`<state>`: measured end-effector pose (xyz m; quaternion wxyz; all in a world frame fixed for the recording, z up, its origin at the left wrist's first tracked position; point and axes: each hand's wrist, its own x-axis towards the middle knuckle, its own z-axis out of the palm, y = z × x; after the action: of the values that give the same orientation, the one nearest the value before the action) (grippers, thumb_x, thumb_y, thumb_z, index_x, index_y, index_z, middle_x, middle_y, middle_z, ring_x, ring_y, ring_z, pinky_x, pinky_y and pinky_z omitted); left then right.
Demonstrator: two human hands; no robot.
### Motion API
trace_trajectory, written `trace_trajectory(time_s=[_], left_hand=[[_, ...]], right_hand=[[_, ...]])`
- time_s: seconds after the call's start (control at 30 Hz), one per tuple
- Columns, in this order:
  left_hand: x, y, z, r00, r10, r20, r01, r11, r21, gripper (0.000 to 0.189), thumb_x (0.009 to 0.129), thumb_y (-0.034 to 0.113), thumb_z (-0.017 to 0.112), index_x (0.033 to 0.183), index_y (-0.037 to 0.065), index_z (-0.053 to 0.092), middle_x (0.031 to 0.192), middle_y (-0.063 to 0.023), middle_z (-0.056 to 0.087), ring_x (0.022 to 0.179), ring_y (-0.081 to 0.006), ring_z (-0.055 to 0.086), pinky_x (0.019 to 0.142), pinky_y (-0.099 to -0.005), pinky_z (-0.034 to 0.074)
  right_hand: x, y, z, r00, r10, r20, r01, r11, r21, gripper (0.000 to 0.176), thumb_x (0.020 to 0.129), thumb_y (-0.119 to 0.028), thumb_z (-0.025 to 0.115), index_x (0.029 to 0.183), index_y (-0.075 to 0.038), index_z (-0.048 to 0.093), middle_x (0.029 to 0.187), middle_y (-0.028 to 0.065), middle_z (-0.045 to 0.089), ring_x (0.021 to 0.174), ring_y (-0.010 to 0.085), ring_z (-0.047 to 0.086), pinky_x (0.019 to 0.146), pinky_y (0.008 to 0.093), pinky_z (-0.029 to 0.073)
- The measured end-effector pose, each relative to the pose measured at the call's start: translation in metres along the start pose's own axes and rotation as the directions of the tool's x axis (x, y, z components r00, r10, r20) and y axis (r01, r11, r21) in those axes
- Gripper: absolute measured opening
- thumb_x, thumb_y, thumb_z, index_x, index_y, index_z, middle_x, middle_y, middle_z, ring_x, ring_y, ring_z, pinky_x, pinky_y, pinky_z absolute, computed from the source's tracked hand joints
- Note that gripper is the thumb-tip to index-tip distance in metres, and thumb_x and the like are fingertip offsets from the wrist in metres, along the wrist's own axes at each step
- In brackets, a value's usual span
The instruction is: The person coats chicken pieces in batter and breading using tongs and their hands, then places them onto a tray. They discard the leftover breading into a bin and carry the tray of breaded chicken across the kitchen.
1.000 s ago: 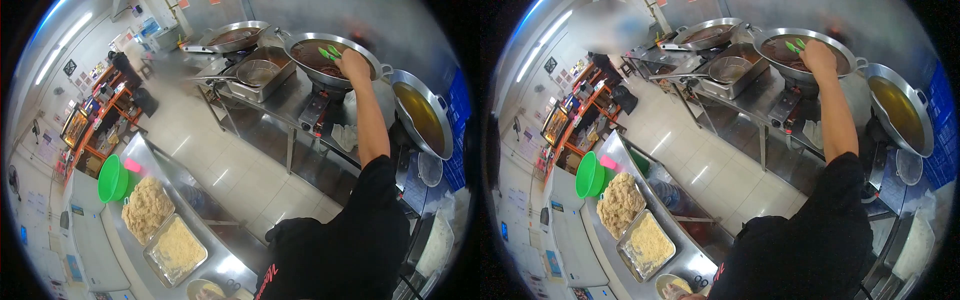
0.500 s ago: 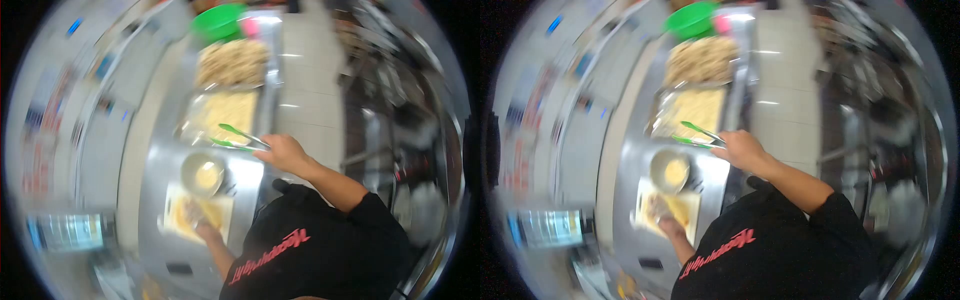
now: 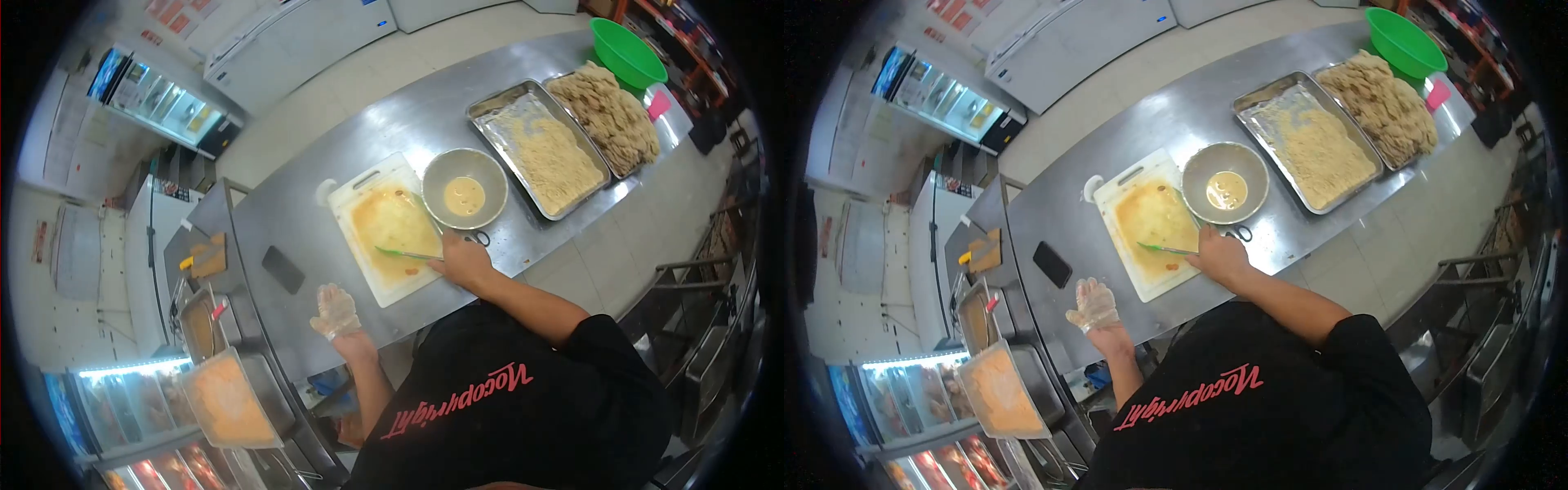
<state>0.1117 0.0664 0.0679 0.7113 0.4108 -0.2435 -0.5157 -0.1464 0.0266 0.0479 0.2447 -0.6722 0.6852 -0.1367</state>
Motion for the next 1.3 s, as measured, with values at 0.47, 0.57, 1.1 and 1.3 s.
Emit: trace_trajectory(time_s=[0.47,0.57,1.1,1.3], left_hand=[[0.012,-0.024,0.051,0.928,-0.273,0.255,0.346,0.887,-0.307,0.075,0.101,0.063,0.034,0.155,0.011,0.024,0.153,-0.0160,0.037,0.134,-0.0311,0.044,0.113,-0.0477,0.036],[0.016,-0.039,0.070,0.915,-0.289,0.282,0.362,0.897,-0.253,0.070,0.103,0.059,0.035,0.154,0.012,0.026,0.151,-0.0155,0.040,0.133,-0.0320,0.044,0.113,-0.0484,0.036],[-0.010,-0.066,0.065,0.843,-0.515,0.156,0.521,0.853,0.002,0.040,0.106,0.024,0.045,0.143,0.008,0.044,0.130,-0.0056,0.056,0.113,-0.0185,0.056,0.098,-0.0344,0.046],[-0.007,-0.087,0.043,0.808,-0.570,0.151,0.502,0.800,0.329,0.051,0.107,0.030,0.042,0.152,0.007,0.034,0.136,-0.0042,0.051,0.119,-0.0179,0.051,0.104,-0.0346,0.039]], right_hand=[[-0.031,-0.054,-0.047,0.846,-0.527,0.082,0.441,0.777,0.449,0.040,0.095,-0.043,0.059,0.101,-0.005,0.069,0.089,0.0211,0.067,0.085,0.0397,0.066,0.075,0.0469,0.053],[-0.047,-0.083,-0.061,0.829,-0.546,0.124,0.422,0.754,0.503,0.035,0.095,-0.039,0.058,0.106,-0.006,0.061,0.089,0.0220,0.065,0.085,0.0424,0.064,0.076,0.0497,0.050],[-0.034,-0.055,-0.003,0.872,-0.394,0.291,0.119,0.746,0.655,0.063,0.101,-0.049,0.044,0.133,0.005,0.046,0.131,0.0255,0.052,0.127,0.0338,0.046,0.113,0.0479,0.024],[-0.018,-0.045,0.044,0.943,-0.289,0.165,0.014,0.531,0.847,0.067,0.105,-0.050,0.036,0.100,0.012,0.060,0.101,0.0252,0.066,0.100,0.0284,0.059,0.093,0.0425,0.042]])
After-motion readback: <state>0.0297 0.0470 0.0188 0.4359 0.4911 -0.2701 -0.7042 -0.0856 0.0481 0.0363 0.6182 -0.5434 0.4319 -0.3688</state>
